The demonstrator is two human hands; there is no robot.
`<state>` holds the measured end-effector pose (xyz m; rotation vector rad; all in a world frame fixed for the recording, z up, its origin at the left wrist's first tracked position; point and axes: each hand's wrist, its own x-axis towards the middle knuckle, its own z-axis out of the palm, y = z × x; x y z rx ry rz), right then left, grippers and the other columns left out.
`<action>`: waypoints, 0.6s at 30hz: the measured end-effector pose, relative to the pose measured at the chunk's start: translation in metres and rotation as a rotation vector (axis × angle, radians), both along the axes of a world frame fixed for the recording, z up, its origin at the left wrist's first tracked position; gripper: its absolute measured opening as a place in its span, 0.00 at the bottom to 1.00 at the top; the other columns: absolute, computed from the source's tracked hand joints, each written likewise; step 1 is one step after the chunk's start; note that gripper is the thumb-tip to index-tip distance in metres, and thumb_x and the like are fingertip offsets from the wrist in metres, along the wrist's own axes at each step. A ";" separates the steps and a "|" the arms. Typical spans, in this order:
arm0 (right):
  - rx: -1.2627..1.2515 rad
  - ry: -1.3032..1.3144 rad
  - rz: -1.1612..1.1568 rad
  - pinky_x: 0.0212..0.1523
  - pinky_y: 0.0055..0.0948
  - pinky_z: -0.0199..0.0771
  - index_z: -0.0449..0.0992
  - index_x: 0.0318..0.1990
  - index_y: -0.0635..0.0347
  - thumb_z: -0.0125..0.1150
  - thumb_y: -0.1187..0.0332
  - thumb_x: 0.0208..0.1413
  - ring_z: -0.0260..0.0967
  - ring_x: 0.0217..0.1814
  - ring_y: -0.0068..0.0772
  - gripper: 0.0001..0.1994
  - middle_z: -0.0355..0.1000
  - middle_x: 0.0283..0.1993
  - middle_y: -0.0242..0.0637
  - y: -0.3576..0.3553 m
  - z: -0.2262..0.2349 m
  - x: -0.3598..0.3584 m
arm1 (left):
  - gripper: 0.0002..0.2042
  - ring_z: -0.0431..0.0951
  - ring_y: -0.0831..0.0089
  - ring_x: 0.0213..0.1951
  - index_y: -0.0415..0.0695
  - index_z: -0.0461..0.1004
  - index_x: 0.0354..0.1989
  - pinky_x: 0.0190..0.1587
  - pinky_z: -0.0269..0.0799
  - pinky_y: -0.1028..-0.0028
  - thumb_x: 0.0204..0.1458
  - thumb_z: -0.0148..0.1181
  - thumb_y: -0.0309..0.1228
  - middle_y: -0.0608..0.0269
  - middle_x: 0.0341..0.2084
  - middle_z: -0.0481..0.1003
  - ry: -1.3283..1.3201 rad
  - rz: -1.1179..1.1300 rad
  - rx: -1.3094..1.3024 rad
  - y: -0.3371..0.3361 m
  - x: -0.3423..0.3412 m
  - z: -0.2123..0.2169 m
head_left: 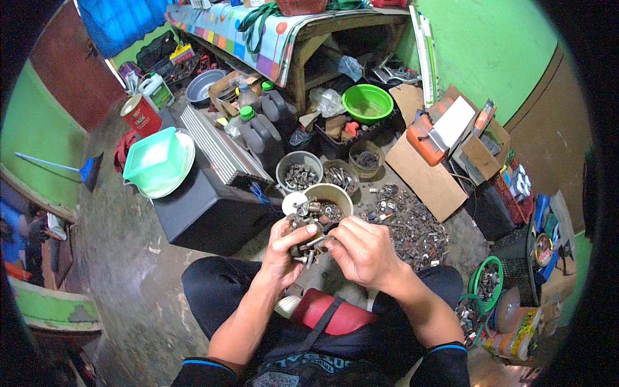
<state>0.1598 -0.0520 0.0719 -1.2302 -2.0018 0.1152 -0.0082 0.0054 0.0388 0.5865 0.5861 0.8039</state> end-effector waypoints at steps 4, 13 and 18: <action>-0.010 -0.039 -0.022 0.24 0.37 0.70 0.70 0.29 0.61 0.62 0.69 0.51 0.70 0.28 0.41 0.07 0.67 0.26 0.39 0.002 0.002 0.004 | 0.23 0.78 0.69 0.40 0.35 0.70 0.51 0.45 0.75 0.70 0.42 0.63 0.25 0.57 0.39 0.77 0.038 -0.042 0.057 0.001 -0.001 0.001; -0.034 0.096 -0.069 0.22 0.39 0.68 0.70 0.28 0.61 0.60 0.70 0.54 0.69 0.21 0.44 0.07 0.68 0.22 0.40 -0.002 -0.001 0.001 | 0.28 0.78 0.66 0.44 0.36 0.68 0.53 0.52 0.72 0.68 0.38 0.64 0.19 0.56 0.42 0.76 -0.006 -0.086 0.004 -0.004 0.003 0.006; -0.099 0.211 -0.196 0.18 0.40 0.65 0.70 0.23 0.62 0.57 0.70 0.57 0.68 0.17 0.45 0.11 0.67 0.17 0.41 -0.005 -0.006 -0.007 | 0.28 0.78 0.65 0.44 0.35 0.68 0.53 0.53 0.72 0.67 0.37 0.63 0.19 0.54 0.44 0.76 -0.039 -0.054 0.064 -0.002 0.005 0.003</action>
